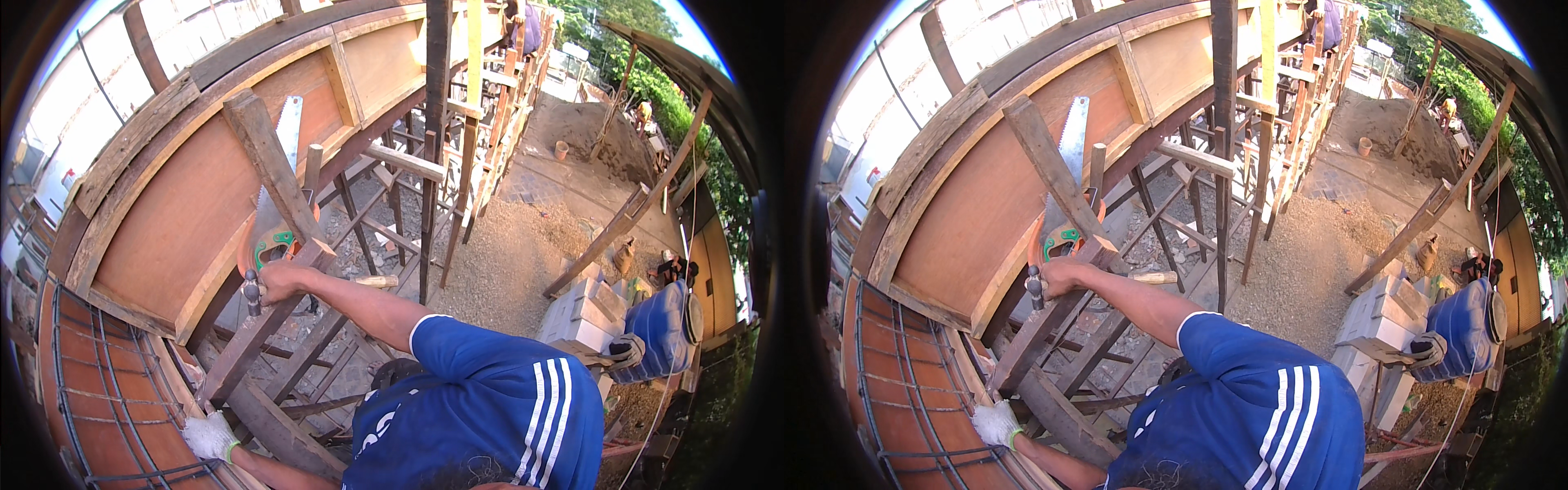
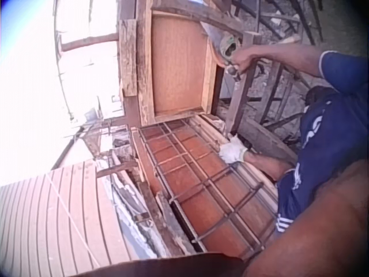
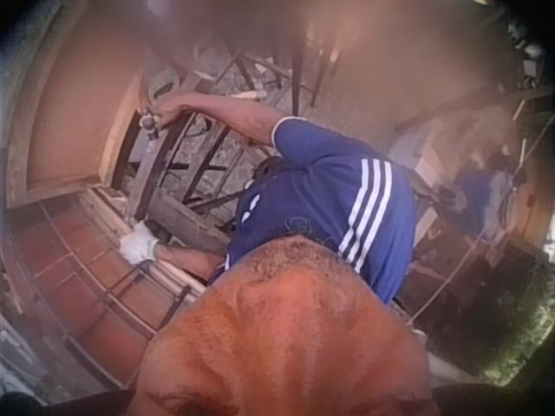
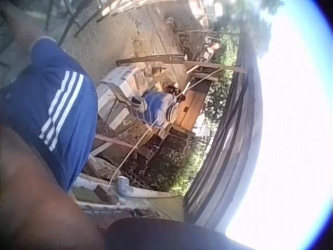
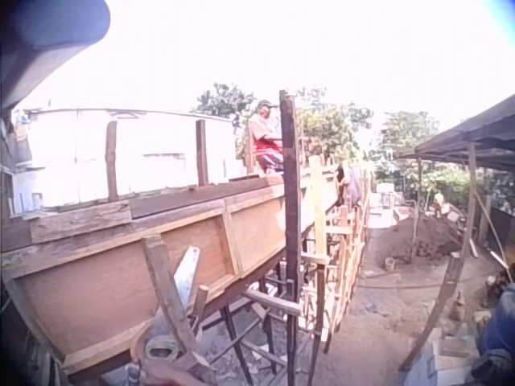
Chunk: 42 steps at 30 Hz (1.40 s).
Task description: The person hammers nails into wooden boards and a support beam while working on a construction project, handling a bucket containing nails and a saw.
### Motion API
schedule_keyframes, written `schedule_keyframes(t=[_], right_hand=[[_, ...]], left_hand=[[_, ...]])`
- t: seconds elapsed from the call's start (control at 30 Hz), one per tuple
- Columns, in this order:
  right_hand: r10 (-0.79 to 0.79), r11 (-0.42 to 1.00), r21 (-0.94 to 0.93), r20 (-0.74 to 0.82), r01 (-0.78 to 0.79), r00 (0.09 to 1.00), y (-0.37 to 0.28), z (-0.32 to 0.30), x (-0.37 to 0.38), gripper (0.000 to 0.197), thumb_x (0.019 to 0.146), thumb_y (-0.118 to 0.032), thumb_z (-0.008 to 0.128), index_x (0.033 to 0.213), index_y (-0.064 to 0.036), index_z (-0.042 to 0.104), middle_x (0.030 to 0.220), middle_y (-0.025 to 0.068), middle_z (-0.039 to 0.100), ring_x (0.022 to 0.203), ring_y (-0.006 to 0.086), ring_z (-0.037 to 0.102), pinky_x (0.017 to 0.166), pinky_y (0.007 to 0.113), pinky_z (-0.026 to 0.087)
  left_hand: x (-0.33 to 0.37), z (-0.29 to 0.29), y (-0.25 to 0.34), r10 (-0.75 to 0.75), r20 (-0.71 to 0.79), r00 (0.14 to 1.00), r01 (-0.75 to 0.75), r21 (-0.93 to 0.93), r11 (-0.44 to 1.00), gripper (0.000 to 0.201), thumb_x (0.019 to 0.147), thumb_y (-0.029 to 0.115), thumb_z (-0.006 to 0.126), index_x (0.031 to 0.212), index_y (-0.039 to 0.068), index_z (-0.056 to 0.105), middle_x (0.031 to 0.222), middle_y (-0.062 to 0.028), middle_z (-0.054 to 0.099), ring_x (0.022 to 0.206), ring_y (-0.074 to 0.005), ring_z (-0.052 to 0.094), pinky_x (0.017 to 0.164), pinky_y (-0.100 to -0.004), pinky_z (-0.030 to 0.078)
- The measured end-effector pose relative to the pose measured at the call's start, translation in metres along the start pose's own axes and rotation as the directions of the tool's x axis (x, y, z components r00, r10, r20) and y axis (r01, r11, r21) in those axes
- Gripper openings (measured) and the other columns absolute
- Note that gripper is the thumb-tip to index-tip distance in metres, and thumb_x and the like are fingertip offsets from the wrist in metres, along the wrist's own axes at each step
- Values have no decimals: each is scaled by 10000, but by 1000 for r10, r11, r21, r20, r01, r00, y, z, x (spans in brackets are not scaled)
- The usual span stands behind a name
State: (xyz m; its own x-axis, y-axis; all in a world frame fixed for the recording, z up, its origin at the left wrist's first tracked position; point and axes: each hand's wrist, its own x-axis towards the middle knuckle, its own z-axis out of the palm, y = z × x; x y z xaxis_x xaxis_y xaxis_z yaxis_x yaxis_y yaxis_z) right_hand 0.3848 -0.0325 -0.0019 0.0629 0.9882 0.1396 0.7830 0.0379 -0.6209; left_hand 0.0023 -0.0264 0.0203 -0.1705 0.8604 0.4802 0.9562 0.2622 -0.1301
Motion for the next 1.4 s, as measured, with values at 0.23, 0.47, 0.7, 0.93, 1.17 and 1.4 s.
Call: schedule_keyframes(t=[0.23,0.47,0.7,0.93,1.17,1.4], right_hand=[[-5,1000,18,-10,5,1000,-4,-2,-5,376,686,-336,748,930,-50,753,927,211,735,920,380,708,796,473,543],[-6,1000,-19,9,6,1000,-6,-7,-7,374,695,-352,734,937,-68,756,917,204,733,908,379,706,782,473,541],[-106,994,31,-84,109,991,1,1,-5,459,698,-414,765,854,17,737,842,258,706,826,436,694,745,509,543],[-38,999,-1,-15,38,999,-4,-3,-4,428,691,-407,744,934,-55,752,907,207,730,887,385,707,764,478,542],[-65,998,22,-24,65,998,0,3,1,466,683,-427,753,936,-35,756,914,215,729,887,385,707,764,475,544],[-59,998,-4,-8,59,998,1,1,1,452,684,-425,755,940,-53,759,924,211,731,894,386,707,770,477,544]], left_hand=[[1,2,-1,6,1,1000,-6,13,1000,667,788,685,703,985,49,740,959,-186,726,876,-370,722,710,-490,579],[1,7,-1,30,-42,999,-29,8,1000,685,785,710,687,987,57,738,942,-185,729,860,-371,726,705,-496,580],[4,12,-4,36,-22,999,-35,41,999,695,795,736,653,976,70,739,936,-174,732,858,-366,729,706,-495,582],[2,1,0,15,20,1000,-16,31,999,679,801,700,678,1010,56,730,953,-179,735,876,-372,730,730,-496,584],[0,-9,2,6,49,999,-7,11,1000,700,803,692,683,1019,28,728,978,-196,733,905,-378,727,749,-502,585],[-1,-2,1,25,-14,1000,-25,22,999,708,791,729,662,940,41,727,909,-177,718,831,-361,725,696,-482,579]])
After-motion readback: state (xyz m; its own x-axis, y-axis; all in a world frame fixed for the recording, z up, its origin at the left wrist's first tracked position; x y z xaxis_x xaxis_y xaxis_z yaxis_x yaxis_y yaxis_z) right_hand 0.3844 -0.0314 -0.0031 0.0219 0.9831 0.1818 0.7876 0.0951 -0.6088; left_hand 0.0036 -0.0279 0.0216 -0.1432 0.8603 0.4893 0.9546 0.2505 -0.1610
